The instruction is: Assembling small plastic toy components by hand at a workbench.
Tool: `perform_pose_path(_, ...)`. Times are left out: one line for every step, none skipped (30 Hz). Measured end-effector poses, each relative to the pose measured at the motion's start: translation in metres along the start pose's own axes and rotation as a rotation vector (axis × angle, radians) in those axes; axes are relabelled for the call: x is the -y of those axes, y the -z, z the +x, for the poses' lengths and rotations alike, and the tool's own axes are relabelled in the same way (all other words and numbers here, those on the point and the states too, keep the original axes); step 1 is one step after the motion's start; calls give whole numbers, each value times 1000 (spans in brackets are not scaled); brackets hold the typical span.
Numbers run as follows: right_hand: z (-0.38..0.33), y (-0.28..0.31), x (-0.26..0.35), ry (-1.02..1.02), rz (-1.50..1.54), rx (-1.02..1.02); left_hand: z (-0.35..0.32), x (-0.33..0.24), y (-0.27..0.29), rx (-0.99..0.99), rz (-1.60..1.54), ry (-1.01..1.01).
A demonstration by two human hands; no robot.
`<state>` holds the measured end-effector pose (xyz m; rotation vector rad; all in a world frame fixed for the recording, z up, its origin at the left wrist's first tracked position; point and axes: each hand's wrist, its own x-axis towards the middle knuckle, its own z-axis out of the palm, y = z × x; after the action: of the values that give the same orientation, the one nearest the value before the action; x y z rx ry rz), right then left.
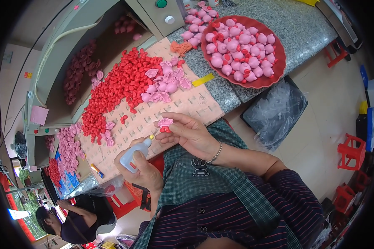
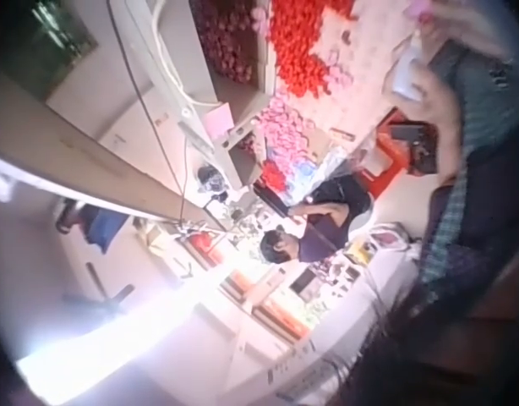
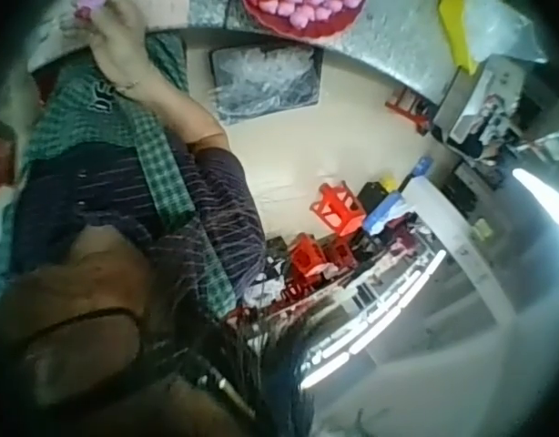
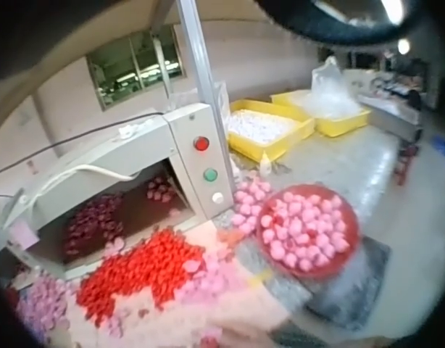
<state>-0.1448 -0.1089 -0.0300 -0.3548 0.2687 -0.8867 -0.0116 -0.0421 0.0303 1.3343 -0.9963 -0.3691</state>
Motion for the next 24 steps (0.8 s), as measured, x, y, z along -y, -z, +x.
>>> perform_pose_path(0, 0, 0, 0, 0, -1, 0, 0, 0, 7, 5, 5)
perform_pose_path(0, -1, 0, -3, 7, -4, 0, 1, 0, 13, 11, 10)
perform_pose_path(0, -1, 1, -6, 14, -8, -1, 1, -1, 14, 11, 11)
perform_pose_path(0, -1, 1, -7, 14, -8, -1, 0, -3, -6, 20, 5)
perform_pose_path(0, -1, 1, -10, 15, -6, -1, 0, -4, -26, 30, -2)
perform_pose_path(0, -1, 1, -13, 16, -5, 0, 0, -4, -26, 31, -2)
perform_pose_path(1, -1, 1, -13, 16, -5, 0, 0, -4, -25, 38, 0)
perform_pose_path(1, 0, 0, -12, 17, 3, 0, 0, -4, -24, 46, 3)
perform_pose_path(1, 0, 0, -10, 16, 10, 0, 0, -4, -24, 46, 3)
perform_pose_path(1, 1, -1, -11, 16, 9, 0, 0, -4, -25, 49, 4)
perform_pose_path(1, 2, -1, -7, 13, 15, 0, 1, -5, -27, 53, 5)
perform_pose_path(1, 2, -2, -3, 10, 22, 0, 1, -4, -26, 53, 5)
perform_pose_path(1, 2, -2, -2, 10, 21, 0, 1, -4, -9, 61, 1)
perform_pose_path(1, 2, -2, 3, 4, 22, 1, 1, -3, 8, 69, -3)
perform_pose_path(1, 2, -2, 7, -2, 23, 1, 1, -3, 8, 69, -3)
perform_pose_path(1, 1, -2, 6, -2, 23, 1, 0, -3, 14, 71, -2)
perform_pose_path(1, 0, -1, 4, -5, 21, 1, 0, -2, 20, 73, 0)
perform_pose_path(1, -1, -1, 3, -8, 18, 1, 1, -2, 20, 73, 0)
perform_pose_path(1, 0, -1, 4, -8, 18, 0, 3, -3, 12, 52, -3)
perform_pose_path(1, 0, -1, 8, -20, 18, 0, 3, -3, 4, 31, -6)
perform_pose_path(1, 0, -2, 12, -32, 19, 0, 3, -3, 5, 31, -6)
perform_pose_path(2, 0, -2, 12, -32, 18, 0, 2, -2, 24, 34, -23)
perform_pose_path(2, 0, -1, 8, -31, 24, 0, 2, -2, 42, 38, -39)
perform_pose_path(2, 0, -1, 6, -29, 29, -1, 2, -2, 41, 38, -39)
